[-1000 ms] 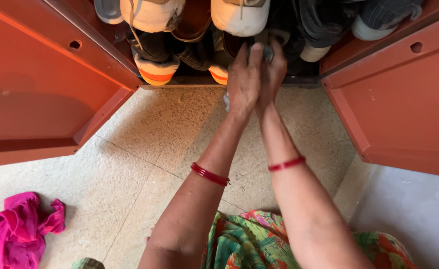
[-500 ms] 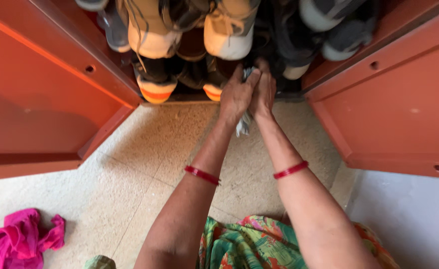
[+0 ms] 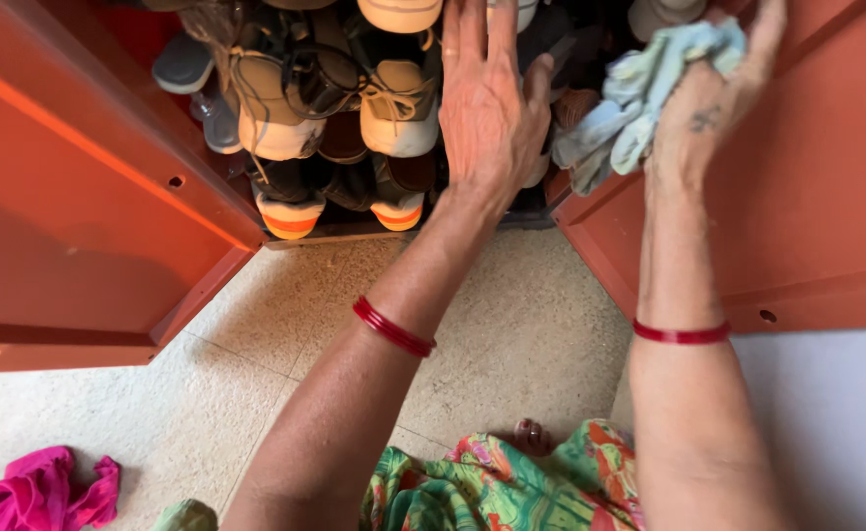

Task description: The person sits on the floor in front of an open shoe cabinet and wipes several pairs of shoes with a cloth. They remove shoes from the cabinet, wipe the exterior and interior surfaces, and place them back inside. The person handles multiple shoe types, including sandals and sneakers, one at a time.

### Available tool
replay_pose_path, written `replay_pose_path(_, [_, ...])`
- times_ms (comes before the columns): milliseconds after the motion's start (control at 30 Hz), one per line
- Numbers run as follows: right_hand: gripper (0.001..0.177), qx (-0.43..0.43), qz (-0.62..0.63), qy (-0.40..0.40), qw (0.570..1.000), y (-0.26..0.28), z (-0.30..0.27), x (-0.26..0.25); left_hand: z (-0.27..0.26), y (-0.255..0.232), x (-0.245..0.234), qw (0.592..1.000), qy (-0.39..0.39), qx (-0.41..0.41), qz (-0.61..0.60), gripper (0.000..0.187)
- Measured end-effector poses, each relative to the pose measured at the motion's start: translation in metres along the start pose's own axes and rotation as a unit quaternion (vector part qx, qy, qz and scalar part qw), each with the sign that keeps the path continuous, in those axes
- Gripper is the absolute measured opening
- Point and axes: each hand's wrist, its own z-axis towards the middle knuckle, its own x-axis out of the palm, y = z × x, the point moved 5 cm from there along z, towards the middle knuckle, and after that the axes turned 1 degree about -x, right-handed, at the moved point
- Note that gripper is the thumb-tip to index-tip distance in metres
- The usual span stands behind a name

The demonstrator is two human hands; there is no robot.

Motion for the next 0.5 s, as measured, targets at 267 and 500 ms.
replay_pose_path(267, [0.037,-0.04,-0.19,0.126,0.973,-0.053,-0.004,0.051,0.023,0.066,0.085,0.995,0.07,0.037,0.057,0.01])
replay_pose_path(500, [0.03,-0.262,-0.424,0.153,0.853,-0.04,-0.019,0.065,0.031,0.069,0.107,0.975,0.112,0.096,0.165,0.014])
